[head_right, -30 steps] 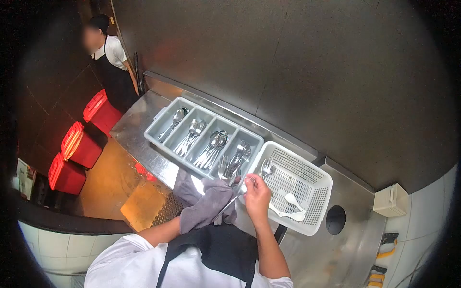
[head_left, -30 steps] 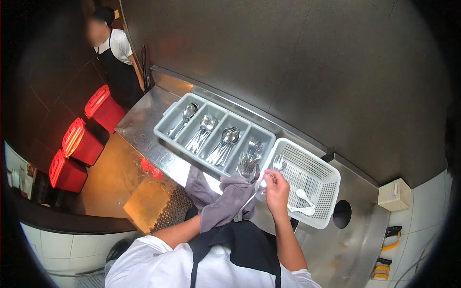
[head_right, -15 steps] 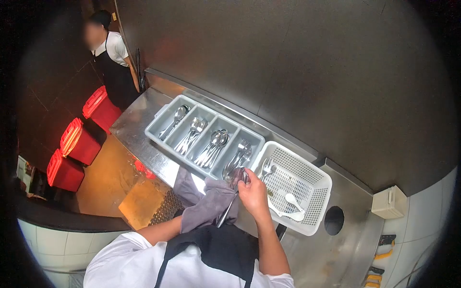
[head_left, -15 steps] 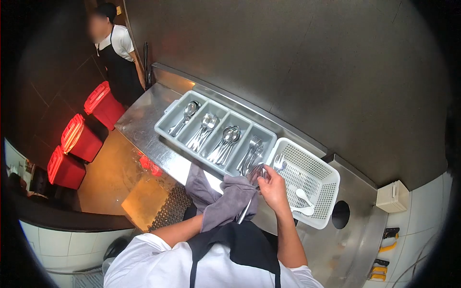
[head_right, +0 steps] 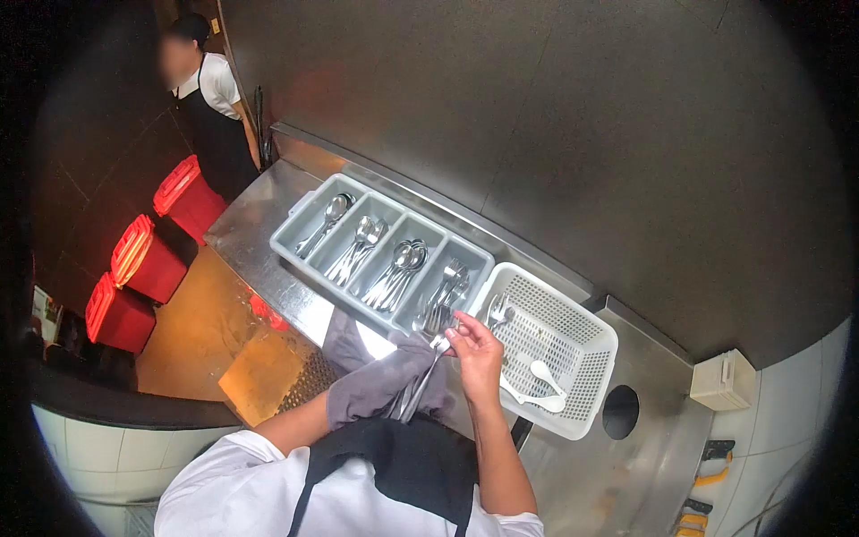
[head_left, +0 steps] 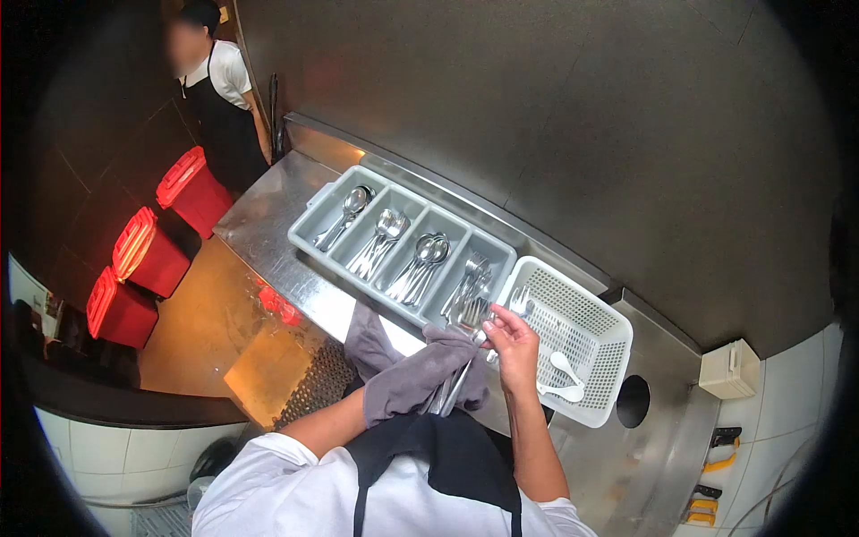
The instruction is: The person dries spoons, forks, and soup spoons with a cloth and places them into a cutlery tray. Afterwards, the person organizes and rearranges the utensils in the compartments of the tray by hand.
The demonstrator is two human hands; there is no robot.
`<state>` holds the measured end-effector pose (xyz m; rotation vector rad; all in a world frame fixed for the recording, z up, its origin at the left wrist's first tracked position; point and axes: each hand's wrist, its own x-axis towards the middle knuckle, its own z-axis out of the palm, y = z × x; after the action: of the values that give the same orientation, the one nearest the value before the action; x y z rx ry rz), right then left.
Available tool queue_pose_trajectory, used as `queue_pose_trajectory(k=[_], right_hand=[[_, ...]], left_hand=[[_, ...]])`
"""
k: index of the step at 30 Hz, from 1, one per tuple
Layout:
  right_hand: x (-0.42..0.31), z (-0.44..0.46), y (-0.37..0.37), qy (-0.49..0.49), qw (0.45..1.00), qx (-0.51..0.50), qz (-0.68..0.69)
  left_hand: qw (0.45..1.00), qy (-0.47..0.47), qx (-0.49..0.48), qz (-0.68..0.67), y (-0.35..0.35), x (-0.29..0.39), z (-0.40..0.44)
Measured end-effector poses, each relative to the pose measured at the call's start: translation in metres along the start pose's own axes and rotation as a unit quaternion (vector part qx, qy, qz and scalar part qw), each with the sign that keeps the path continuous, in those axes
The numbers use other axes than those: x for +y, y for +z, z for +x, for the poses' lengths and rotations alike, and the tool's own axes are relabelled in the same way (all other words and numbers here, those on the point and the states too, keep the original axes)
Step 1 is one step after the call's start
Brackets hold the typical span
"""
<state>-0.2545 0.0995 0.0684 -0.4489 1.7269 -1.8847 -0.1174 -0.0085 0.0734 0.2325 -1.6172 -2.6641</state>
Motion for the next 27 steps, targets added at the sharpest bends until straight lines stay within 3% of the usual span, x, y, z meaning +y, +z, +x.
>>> queue_pose_trajectory(k=[1,3,6,7,8,11,13,15,16,18,20,22,24,25,27], right_hand=[[0.001,0.001,-0.001,-0.006,1.000,-0.006,0.015],[0.006,0.003,-0.006,-0.015,0.999,-0.017,0.047],[0.013,0.008,-0.009,-0.007,0.997,-0.056,0.056],[0.010,0.008,-0.006,0.003,0.995,-0.064,0.079],[0.009,0.008,-0.004,0.011,0.992,-0.072,0.102],[0.018,-0.007,0.003,0.026,0.930,-0.277,0.240],[0.027,-0.018,0.005,0.062,0.924,-0.355,0.129],[-0.002,-0.029,0.024,0.051,0.911,-0.403,0.066],[-0.015,-0.030,0.032,0.035,0.905,-0.424,0.010],[-0.032,-0.030,0.048,-0.005,0.887,-0.458,-0.063],[-0.026,-0.032,0.061,-0.072,0.877,-0.474,-0.038],[-0.025,-0.027,0.060,-0.078,0.846,-0.507,-0.146],[-0.016,-0.024,0.055,-0.102,0.818,-0.504,-0.259],[0.031,-0.015,0.048,-0.186,0.799,-0.485,-0.303],[0.042,-0.013,0.027,-0.153,0.762,-0.481,-0.404]], left_hand=[[0.993,-0.069,-0.011,-0.097,0.003,0.005,-0.004],[0.999,-0.031,-0.038,0.011,-0.026,-0.042,0.008],[0.984,0.062,-0.013,0.165,-0.026,-0.032,0.004],[0.937,0.192,-0.016,0.290,-0.021,-0.013,0.003],[0.856,0.319,0.019,0.406,-0.016,0.005,0.002],[0.827,0.313,0.129,0.449,0.007,0.062,-0.020],[0.759,0.344,0.169,0.526,0.003,0.090,-0.029],[0.809,0.327,0.240,0.426,0.015,0.107,-0.034],[0.877,0.273,0.293,0.266,0.028,0.118,-0.040],[0.901,0.251,0.352,0.044,0.044,0.135,-0.049],[0.861,0.334,0.378,-0.068,0.043,0.152,-0.059],[0.807,0.418,0.392,-0.140,0.034,0.174,-0.076],[0.767,0.486,0.406,-0.104,0.011,0.205,-0.103],[0.745,0.511,0.424,-0.054,-0.001,0.221,-0.118],[0.688,0.535,0.484,0.077,-0.022,0.248,-0.152]])
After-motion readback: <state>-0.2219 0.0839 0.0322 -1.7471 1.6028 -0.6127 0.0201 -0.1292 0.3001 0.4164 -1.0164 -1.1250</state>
